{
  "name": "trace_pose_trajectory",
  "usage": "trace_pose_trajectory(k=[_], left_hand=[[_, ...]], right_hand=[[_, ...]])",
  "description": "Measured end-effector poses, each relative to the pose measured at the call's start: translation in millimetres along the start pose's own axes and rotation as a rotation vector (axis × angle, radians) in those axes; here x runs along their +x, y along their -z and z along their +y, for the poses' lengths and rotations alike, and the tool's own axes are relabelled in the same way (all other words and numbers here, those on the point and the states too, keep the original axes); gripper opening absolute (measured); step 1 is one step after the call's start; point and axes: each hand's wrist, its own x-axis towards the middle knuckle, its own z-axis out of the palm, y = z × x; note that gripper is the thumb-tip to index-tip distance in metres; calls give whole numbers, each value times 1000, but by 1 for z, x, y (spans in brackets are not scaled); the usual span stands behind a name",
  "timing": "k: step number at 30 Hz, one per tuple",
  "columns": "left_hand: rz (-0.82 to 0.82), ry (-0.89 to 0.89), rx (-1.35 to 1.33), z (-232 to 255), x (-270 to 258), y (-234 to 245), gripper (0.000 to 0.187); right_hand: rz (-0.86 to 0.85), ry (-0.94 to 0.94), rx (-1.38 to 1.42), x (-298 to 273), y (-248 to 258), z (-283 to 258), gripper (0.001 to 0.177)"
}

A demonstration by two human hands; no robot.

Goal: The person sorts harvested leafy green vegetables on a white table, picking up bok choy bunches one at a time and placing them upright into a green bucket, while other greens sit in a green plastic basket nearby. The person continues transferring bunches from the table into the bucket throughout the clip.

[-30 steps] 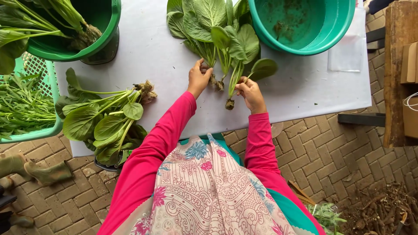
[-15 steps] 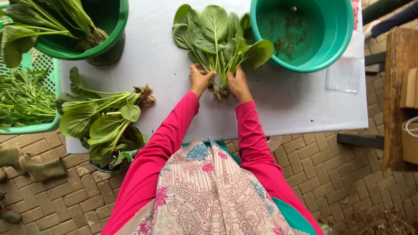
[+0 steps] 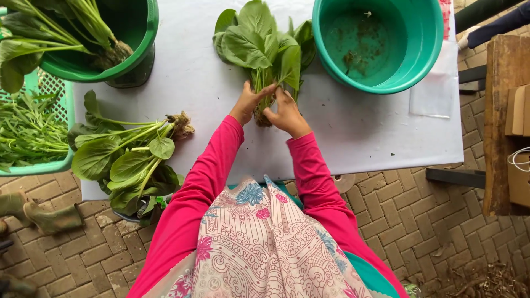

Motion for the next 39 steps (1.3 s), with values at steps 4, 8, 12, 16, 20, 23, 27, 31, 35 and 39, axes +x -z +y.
trace_pose_trajectory(k=[4,8,12,16,20,23,27,31,35,39], left_hand=[[-121,-39,5,-18,11,14,104],[-140,-64,23,-10,-2,12,98],[-47,-46,-63,9,-18,14,84],[-60,-69,-167,18,-37,22,72],[-66,-97,-222,11,-34,27,64],[-40,-118,-258,0,-38,37,55],[-55,-112,-279,-9,-36,44,52],[-65,-83,-299,-16,-35,51,60],[-77,-45,-308,-5,-51,38,63],[-172,-114,-310,0,-60,30,65]], right_hand=[[-49,-146,273,9,6,17,62],[-66,-125,250,10,2,31,55],[90,-106,232,9,-6,66,29],[346,-281,-353,11,0,56,44],[289,-330,-338,10,-25,98,47],[200,-333,-167,6,-37,122,32],[134,-578,538,2,-31,116,17],[182,-504,1048,-4,-11,76,7],[74,-338,996,-5,5,-19,8],[-38,-57,485,-11,10,-83,24]])
